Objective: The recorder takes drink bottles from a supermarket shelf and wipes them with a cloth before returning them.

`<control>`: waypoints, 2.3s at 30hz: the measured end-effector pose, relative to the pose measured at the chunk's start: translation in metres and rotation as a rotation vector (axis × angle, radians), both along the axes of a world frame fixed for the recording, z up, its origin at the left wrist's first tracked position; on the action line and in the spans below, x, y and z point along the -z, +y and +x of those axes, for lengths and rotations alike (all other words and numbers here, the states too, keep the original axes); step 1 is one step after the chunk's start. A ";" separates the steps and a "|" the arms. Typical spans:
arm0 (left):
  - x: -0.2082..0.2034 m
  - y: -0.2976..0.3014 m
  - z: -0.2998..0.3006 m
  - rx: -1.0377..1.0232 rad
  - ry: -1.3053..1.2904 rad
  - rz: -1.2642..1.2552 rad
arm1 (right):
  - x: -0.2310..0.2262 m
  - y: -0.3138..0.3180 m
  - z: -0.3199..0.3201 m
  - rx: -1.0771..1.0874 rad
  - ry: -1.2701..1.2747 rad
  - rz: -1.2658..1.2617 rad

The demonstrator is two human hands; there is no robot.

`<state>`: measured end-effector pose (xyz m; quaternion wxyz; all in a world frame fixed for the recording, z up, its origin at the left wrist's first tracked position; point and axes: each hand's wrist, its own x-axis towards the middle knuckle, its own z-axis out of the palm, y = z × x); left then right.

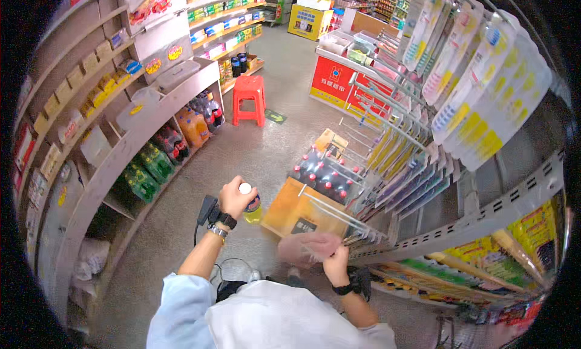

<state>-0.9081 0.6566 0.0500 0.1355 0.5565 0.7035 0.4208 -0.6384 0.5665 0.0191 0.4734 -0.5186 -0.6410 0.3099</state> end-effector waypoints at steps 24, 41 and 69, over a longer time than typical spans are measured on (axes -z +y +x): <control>0.162 0.165 0.103 0.434 0.290 -0.188 | -0.002 -0.027 0.058 0.366 -0.073 -0.229; 0.131 0.152 0.138 0.585 0.292 -0.283 | -0.009 -0.012 0.055 0.411 -0.031 -0.316; 0.144 0.076 0.095 0.547 -0.027 -0.337 | -0.016 -0.005 0.047 0.328 0.175 -0.235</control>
